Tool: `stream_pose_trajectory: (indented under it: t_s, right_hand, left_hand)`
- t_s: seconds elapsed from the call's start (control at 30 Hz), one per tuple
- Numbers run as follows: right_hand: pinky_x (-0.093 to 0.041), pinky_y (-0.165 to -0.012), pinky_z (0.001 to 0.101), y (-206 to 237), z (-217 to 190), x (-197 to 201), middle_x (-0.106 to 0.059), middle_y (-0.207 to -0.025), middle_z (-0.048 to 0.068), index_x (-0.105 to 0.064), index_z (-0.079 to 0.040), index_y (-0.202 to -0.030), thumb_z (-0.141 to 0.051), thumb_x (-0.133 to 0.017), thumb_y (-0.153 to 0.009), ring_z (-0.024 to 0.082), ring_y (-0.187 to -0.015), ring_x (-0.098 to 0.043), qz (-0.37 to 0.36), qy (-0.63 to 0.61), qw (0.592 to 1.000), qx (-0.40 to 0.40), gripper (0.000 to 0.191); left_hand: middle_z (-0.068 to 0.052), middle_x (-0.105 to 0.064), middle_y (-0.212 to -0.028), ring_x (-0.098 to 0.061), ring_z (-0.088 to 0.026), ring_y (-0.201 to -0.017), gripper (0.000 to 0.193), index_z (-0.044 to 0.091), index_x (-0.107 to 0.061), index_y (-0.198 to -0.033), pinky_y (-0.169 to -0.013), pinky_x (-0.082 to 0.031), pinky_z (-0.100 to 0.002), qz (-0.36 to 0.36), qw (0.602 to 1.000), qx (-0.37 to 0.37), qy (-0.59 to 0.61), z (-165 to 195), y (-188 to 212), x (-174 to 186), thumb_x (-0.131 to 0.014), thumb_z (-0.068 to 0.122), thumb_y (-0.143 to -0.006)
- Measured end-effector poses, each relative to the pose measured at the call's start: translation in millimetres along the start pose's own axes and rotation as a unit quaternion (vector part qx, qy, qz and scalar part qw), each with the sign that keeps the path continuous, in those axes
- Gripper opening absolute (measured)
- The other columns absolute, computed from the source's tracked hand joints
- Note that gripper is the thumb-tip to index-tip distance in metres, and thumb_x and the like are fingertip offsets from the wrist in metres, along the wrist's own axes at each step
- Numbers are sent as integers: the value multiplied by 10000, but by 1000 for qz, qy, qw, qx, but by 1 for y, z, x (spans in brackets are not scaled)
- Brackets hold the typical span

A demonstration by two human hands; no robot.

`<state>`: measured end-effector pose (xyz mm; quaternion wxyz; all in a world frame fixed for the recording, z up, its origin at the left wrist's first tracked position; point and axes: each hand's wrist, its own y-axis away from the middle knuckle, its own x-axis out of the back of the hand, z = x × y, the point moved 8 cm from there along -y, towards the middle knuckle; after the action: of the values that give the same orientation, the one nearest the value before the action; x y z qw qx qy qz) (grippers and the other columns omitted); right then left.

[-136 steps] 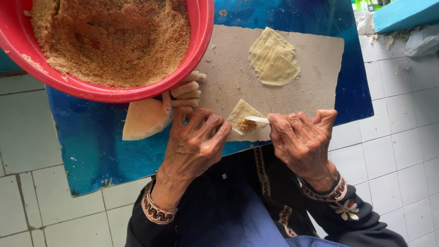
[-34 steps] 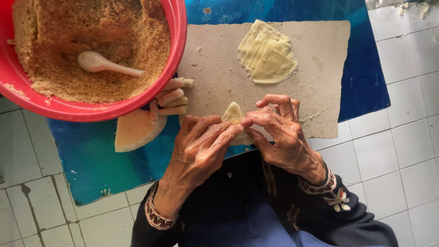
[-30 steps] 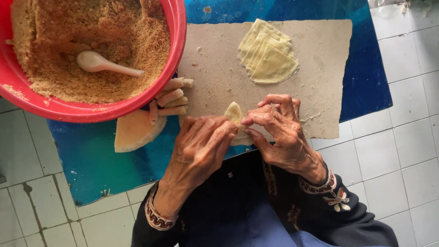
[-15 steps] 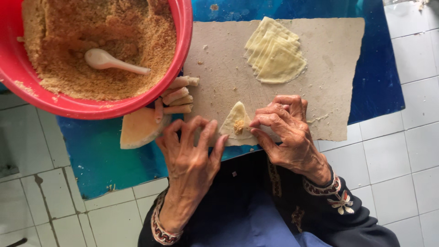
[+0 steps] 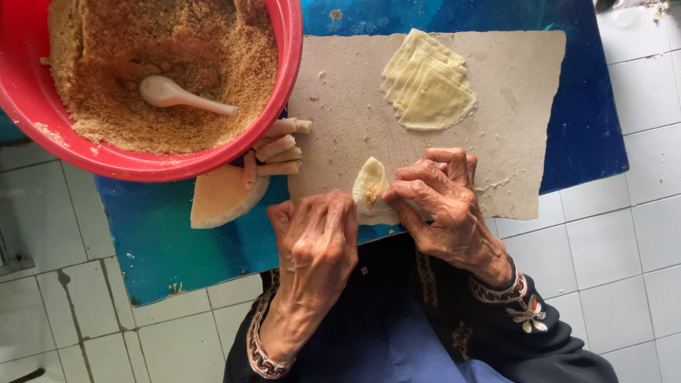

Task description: The person places a portion of brown filling from a red bowl onto a square of dough, then folds and pinches the dough closed into a triangular pastry, setting finished pieces aside. They repeat this cycle, occasionally scooping more filling with a spoon.

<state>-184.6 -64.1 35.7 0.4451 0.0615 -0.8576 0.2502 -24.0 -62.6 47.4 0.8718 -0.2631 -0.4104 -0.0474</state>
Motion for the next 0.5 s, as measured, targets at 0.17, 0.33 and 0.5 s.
stream_pose_trajectory:
  t_s: [0.17, 0.33, 0.5]
  right_hand:
    - [-346, -953, 427, 0, 0, -1, -690, -1101, 13, -734, -145, -1052, -105, -865, -791, 281, -1129, -530, -6, 4, 1000, 4, 295]
    - [-346, -973, 443, -1, -1, -1, -690, -1110, 17, -729, -142, -1049, -109, -856, -801, 289, -1135, -543, -2, 8, 1000, 2, 282]
    - [-341, -966, 442, -1, 0, -1, -691, -1114, 17, -714, -144, -1053, -110, -861, -798, 288, -1141, -551, -3, 7, 1000, 0, 296]
  left_hand:
    - [-35, -671, -963, -637, -196, -842, 204, 71, -604, -1070, -791, -367, -392, 7, 999, 8, 52, 1, -4, 0, -729, 38, -912]
    - [-28, -661, -946, -653, -190, -847, 242, 76, -584, -1086, -808, -410, -375, 27, 995, 17, 89, -1, -5, -5, -761, 67, -922]
    - [-32, -683, -1027, -679, -183, -910, 276, 79, -572, -1111, -830, -451, -352, 49, 991, 5, 124, 0, -1, -9, -772, -11, -943]
